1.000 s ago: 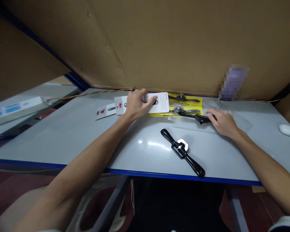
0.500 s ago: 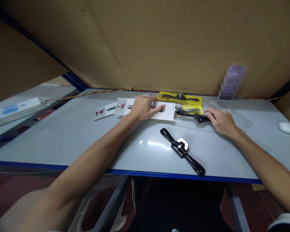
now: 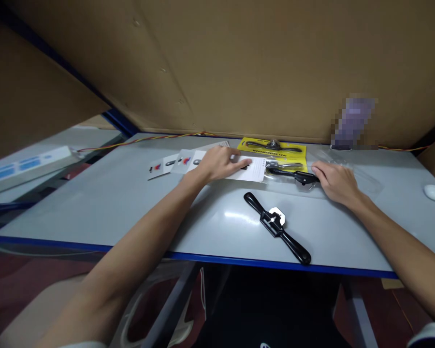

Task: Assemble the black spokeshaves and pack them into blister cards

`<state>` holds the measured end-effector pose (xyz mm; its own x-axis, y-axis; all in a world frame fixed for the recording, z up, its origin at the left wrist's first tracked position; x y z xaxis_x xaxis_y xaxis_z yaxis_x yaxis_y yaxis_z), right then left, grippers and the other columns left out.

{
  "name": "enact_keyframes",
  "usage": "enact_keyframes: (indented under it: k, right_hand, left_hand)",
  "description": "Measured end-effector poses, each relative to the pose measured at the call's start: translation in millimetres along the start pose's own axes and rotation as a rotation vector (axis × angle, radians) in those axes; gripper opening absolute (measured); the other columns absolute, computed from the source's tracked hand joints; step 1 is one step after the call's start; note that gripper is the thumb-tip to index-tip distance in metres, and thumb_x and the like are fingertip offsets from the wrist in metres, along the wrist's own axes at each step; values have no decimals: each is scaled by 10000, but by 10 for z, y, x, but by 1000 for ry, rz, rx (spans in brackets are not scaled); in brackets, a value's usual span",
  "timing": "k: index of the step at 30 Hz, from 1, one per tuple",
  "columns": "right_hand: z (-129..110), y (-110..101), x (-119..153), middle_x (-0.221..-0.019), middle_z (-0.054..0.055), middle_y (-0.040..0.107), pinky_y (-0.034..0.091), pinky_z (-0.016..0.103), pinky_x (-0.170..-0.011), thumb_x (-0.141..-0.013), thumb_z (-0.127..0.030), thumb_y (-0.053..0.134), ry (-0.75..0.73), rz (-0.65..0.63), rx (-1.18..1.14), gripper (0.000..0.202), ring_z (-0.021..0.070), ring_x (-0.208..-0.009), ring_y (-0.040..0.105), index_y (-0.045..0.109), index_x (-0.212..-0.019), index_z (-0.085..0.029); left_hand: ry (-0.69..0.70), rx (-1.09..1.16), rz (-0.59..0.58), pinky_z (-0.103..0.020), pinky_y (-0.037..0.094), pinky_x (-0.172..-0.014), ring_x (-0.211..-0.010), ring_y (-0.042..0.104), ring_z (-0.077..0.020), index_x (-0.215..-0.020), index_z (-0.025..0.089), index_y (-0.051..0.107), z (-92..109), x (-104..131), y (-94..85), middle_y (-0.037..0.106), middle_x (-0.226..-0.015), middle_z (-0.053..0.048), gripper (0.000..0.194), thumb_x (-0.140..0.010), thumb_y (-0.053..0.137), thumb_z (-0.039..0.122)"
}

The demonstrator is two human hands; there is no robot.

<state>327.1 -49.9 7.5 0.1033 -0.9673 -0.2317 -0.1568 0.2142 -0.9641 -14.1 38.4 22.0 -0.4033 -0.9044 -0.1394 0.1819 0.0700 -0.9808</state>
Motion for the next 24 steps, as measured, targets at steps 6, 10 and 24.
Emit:
enact_keyframes:
  k: [6,10,24]
  right_hand:
    - [-11,6,6,-1054,97,829,348,369,-681,-1066,-449,358,-2,1,-25,443,315,-906,721,757,-1099,-258]
    - [-6,13,-1,-1059,93,832,363,367,-688,-1059,-453,369,5,-15,-41,432,317,-895,722,757,-1083,-261]
    - [-136,-10,37,-1098,102,841,471,399,-753,-1074,-401,398,-149,61,-39,412,318,-941,760,777,-1132,-248]
  left_hand:
    - [-14,24,-14,-416,460,-795,-862,664,-344,-911,178,780,2,17,-18,724,-815,-151,619,-957,443,695]
    - [-12,29,-16,-416,454,-788,-844,645,-337,-864,189,749,-15,27,-32,697,-792,-140,605,-955,428,695]
    - [64,64,-46,-386,432,-747,-776,647,-302,-893,198,718,181,57,36,688,-754,-105,608,-1002,392,699]
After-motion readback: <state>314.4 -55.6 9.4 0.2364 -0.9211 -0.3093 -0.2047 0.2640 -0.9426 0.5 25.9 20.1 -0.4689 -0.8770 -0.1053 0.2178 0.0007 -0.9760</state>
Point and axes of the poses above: each hand's wrist, its own x-axis away from the middle knuckle, its own y-axis out of the palm, z = x × y, the point moved 3 cm from there along -x, towards the middle knuckle
